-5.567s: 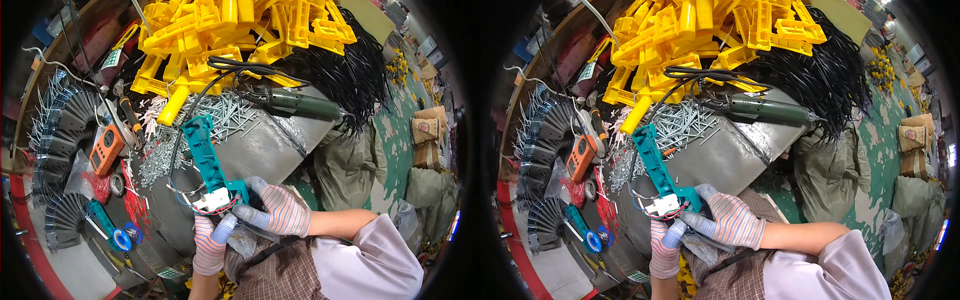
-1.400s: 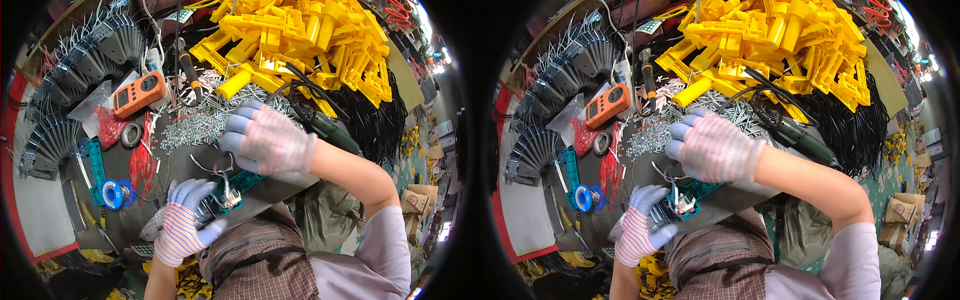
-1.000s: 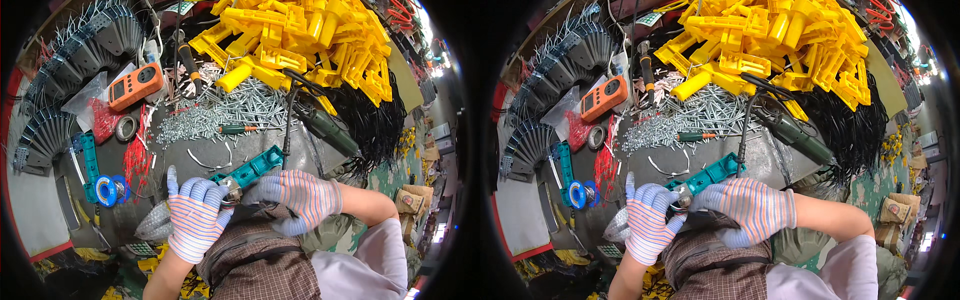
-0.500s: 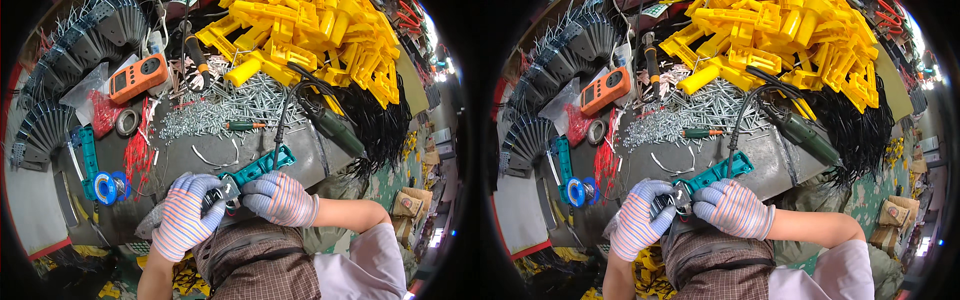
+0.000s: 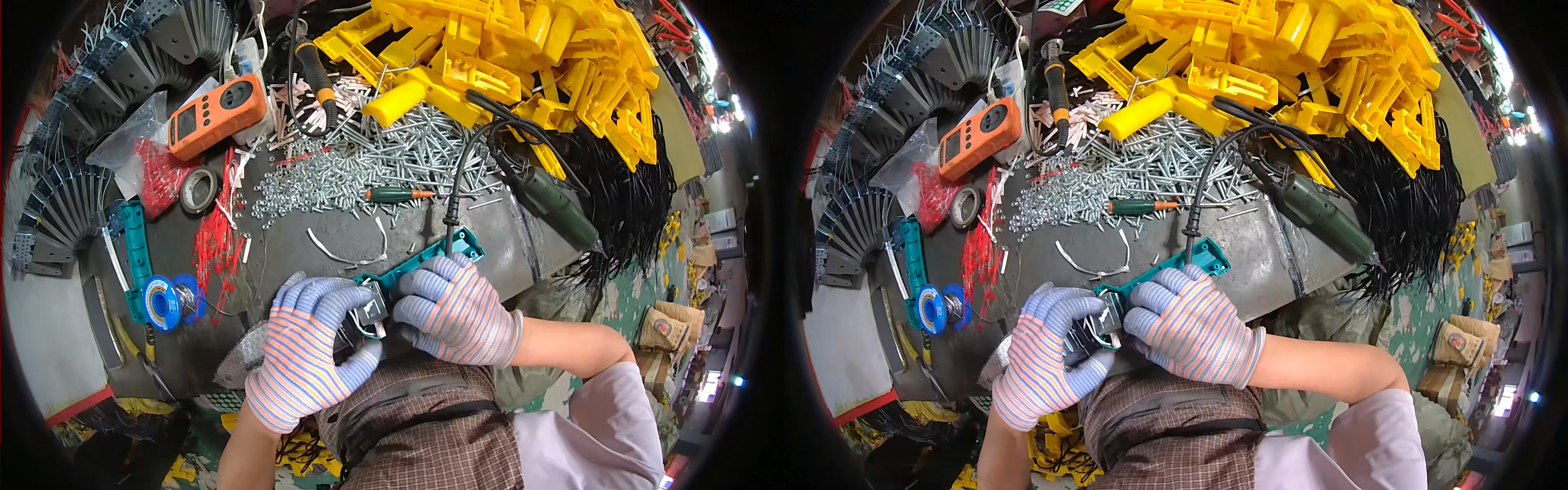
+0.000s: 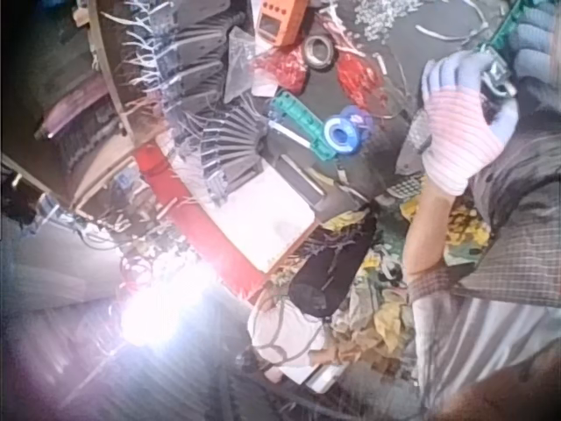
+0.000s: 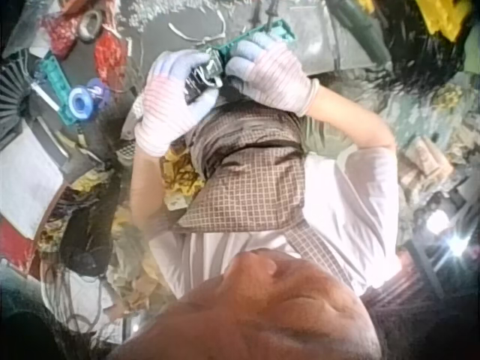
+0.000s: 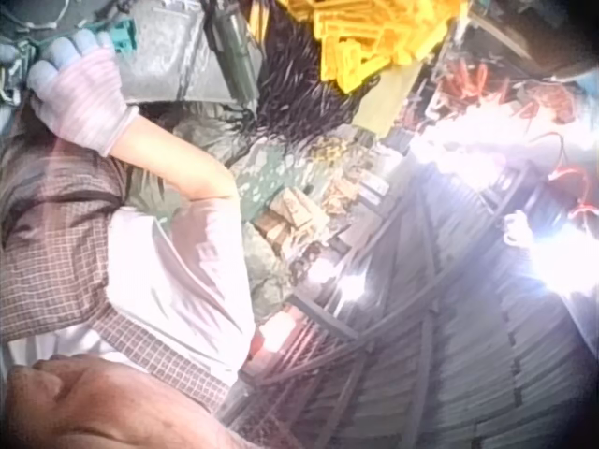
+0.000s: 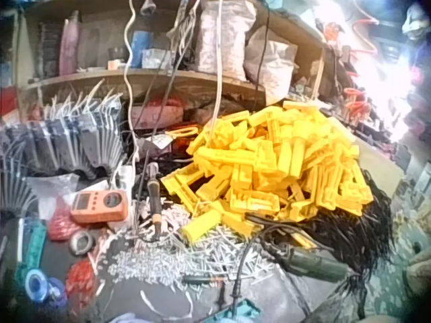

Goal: The person assembles a plastic housing by inserting wires and a circuit board, then securing them with screws using a power screwdriver.

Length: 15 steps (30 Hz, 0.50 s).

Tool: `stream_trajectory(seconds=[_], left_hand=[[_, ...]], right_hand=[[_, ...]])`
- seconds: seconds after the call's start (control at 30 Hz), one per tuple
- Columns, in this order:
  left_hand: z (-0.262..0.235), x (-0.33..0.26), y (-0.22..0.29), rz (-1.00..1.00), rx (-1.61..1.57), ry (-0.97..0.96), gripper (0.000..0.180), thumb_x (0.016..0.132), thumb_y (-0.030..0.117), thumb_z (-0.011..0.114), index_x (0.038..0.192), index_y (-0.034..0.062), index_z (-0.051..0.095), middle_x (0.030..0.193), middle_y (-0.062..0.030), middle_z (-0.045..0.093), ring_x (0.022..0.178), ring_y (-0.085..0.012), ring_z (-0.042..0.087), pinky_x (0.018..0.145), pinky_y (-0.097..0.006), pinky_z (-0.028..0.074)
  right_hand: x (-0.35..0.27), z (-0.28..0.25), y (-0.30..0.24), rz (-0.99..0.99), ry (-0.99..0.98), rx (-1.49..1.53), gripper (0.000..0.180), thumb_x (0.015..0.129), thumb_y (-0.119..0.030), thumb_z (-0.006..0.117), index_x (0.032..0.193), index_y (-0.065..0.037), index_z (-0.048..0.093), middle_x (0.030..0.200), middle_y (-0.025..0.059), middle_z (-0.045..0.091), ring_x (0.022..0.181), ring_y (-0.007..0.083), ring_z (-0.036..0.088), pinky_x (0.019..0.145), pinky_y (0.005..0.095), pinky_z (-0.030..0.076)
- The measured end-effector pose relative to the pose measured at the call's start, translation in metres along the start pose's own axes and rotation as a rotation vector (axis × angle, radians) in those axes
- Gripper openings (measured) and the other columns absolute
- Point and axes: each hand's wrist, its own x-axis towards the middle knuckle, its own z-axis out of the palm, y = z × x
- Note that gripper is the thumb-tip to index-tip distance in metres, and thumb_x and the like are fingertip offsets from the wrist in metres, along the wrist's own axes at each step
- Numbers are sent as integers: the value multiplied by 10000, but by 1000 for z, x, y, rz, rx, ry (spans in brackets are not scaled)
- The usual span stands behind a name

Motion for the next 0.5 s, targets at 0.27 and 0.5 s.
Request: stream_trajectory(seconds=[0.27,0.5], left_hand=[[8,1,-1,-29,147,-30,533,650,297,846,1085,91,617,1048,-137,631,992,-344,602,949,-474,450],[7,3,-5,-11,33,41,499,629,218,860,1048,56,642,983,-124,649,894,-316,631,840,-410,507]], right_hand=[[1,-3,12,-71,48,43,261,738,-291,745,932,-142,654,968,52,614,951,271,596,865,432,439],[3,-7,21,-38,-46,254,244,808,-329,717,960,-142,678,938,59,625,948,278,578,867,429,409]])
